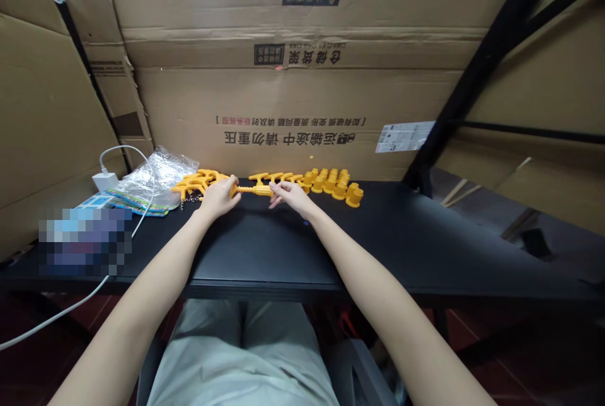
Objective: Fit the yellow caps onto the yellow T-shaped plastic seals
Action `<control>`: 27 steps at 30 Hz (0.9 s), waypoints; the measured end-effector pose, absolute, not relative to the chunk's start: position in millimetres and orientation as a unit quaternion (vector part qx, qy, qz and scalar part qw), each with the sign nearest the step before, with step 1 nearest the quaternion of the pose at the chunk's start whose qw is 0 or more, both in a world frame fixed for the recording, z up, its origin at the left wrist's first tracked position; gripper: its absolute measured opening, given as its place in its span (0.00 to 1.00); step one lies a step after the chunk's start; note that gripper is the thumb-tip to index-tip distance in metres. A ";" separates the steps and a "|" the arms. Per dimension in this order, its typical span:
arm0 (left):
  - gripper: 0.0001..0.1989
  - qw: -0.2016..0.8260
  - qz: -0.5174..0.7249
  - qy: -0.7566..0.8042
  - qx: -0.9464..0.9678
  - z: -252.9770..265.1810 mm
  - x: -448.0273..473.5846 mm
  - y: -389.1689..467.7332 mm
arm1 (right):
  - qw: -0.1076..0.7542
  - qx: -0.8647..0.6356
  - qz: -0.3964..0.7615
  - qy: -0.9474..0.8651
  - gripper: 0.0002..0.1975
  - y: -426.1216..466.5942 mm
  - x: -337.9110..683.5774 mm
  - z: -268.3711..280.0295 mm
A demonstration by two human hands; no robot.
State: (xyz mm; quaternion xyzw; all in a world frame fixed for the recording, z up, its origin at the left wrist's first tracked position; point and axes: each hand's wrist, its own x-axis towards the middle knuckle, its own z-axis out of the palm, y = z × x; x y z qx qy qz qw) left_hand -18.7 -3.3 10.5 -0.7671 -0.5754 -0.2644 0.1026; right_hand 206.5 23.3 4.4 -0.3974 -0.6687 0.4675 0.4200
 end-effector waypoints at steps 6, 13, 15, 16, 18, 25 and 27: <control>0.15 0.072 -0.259 -0.556 -0.786 6.9 -23.5 1.5 | 0.385 -0.448 0.462 -0.661 0.22 24.5 204.6 3.0; 0.13 0.047 -0.262 -0.570 -0.777 6.6 -23.5 2.6 | 0.398 -0.454 0.455 -0.655 0.19 27.5 205.9 0.1; 0.13 0.049 -0.262 -0.583 -0.767 6.4 -22.7 3.0 | 0.391 -0.438 0.460 -0.666 0.16 28.1 208.0 -0.3; 0.13 0.051 -0.264 -0.588 -0.763 6.1 -22.6 3.4 | 0.388 -0.427 0.462 -0.673 0.15 28.4 209.1 -0.5; 0.13 0.058 -0.270 -0.590 -0.759 5.3 -23.0 4.5 | 0.389 -0.408 0.467 -0.681 0.14 28.8 211.3 -0.6; 0.12 0.081 -0.299 -0.567 -0.763 3.6 -21.8 4.1 | 0.394 -0.384 0.470 -0.690 0.21 24.9 214.6 3.1; 0.12 0.090 -0.306 -0.562 -0.763 4.1 -19.4 2.1 | 0.392 -0.397 0.475 -0.681 0.27 23.2 213.9 4.9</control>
